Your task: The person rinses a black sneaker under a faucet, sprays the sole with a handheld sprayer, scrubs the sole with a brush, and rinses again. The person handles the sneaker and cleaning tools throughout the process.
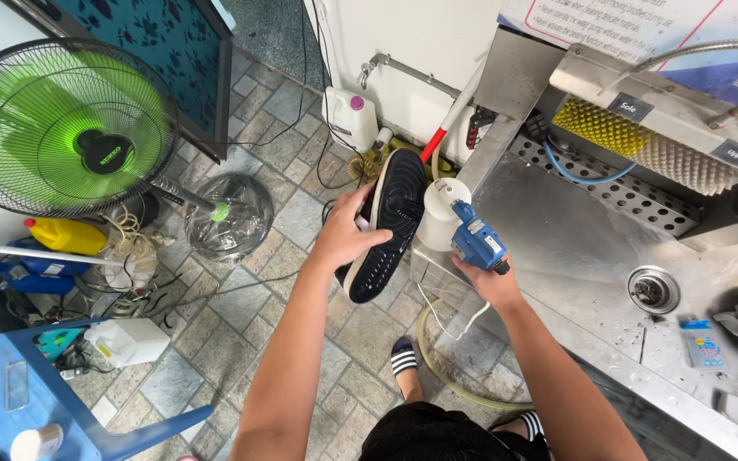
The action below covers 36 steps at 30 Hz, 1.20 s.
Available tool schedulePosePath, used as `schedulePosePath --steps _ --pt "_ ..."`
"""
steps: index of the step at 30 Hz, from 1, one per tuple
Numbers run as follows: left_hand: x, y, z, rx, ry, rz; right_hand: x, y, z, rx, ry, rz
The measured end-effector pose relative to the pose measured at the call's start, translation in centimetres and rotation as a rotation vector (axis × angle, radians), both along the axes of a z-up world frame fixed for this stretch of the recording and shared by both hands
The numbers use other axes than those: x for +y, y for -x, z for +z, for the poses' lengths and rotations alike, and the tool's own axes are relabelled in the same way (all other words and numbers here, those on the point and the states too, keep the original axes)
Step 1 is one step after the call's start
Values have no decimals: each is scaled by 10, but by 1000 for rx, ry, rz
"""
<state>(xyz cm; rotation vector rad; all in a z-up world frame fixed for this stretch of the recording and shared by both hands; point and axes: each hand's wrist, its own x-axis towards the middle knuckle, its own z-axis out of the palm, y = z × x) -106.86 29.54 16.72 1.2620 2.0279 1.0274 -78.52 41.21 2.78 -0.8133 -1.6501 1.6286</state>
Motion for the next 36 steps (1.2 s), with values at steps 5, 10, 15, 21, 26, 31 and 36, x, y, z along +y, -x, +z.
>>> schedulePosePath --steps 5,10,15,21,26,31,36 --pt "35 -14 -12 142 81 -117 -32 -76 24 46 124 -138" --pt "64 -77 -28 193 59 -195 -51 -186 69 -119 -6 -66" --pt "83 -134 -48 204 -63 -147 -53 -248 86 -95 191 -127" --pt "78 -167 -65 482 -149 53 -42 -285 81 -291 55 -35" --pt "75 -185 -84 635 -22 276 -43 -285 74 -256 182 -35" --pt "77 -186 -103 907 -107 398 -49 -264 84 -293 168 -46" --pt "64 -174 -86 722 71 146 -46 -239 100 -355 194 -45"
